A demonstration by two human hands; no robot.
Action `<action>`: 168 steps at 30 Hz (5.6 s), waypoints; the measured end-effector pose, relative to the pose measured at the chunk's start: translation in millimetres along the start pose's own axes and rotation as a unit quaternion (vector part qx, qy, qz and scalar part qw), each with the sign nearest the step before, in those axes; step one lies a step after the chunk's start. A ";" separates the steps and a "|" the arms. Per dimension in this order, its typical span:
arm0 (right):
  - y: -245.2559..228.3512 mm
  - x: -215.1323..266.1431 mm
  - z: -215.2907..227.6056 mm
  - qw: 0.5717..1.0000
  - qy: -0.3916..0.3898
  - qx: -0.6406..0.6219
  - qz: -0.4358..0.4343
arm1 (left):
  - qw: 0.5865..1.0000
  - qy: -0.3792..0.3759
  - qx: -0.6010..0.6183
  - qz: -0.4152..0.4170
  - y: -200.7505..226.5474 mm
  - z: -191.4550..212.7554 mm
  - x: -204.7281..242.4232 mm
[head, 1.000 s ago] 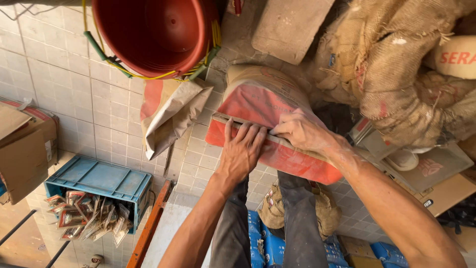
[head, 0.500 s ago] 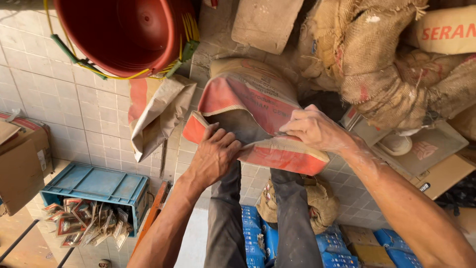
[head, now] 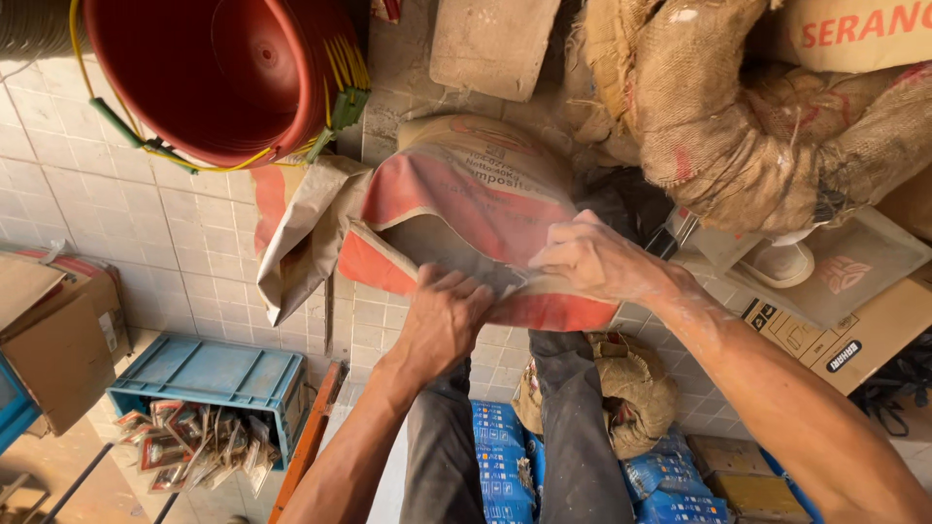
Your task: The person opens a large bag of cement, lifts it, and uses a scoop to transfer the powder into a smaller container.
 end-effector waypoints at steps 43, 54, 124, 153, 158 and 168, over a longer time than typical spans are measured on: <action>39.7 171.9 -51.5 0.912 0.371 -0.118 -0.126 | 0.940 -0.248 -0.078 0.220 105.8 -135.9 -42.1; -10.4 206.3 -131.4 0.813 0.556 -0.102 -0.138 | 0.987 -0.132 -0.025 -0.086 171.9 -75.5 28.4; -61.3 3.7 -333.9 0.443 0.814 -0.209 -0.311 | 0.992 0.036 0.080 -0.091 32.7 55.8 152.9; -65.6 -146.5 -320.3 0.500 0.762 -0.255 -0.324 | 0.942 0.231 -0.169 0.173 -78.9 242.9 197.7; -74.5 -171.0 -293.2 0.465 0.797 -0.298 -0.246 | 0.834 0.378 0.195 0.351 -149.0 281.6 213.7; -73.6 -190.5 -283.4 0.524 0.757 -0.261 -0.290 | 0.831 0.388 0.206 0.341 -153.7 336.7 167.3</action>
Point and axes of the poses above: each hand's wrist, its own x-axis away from the middle knuckle, its own z-axis out of the back of the hand, y = z × x, the point moved 9 cm from there along -x, towards the middle knuckle, and after that the axes turned 15 degrees about z, right-handed, at the moved point
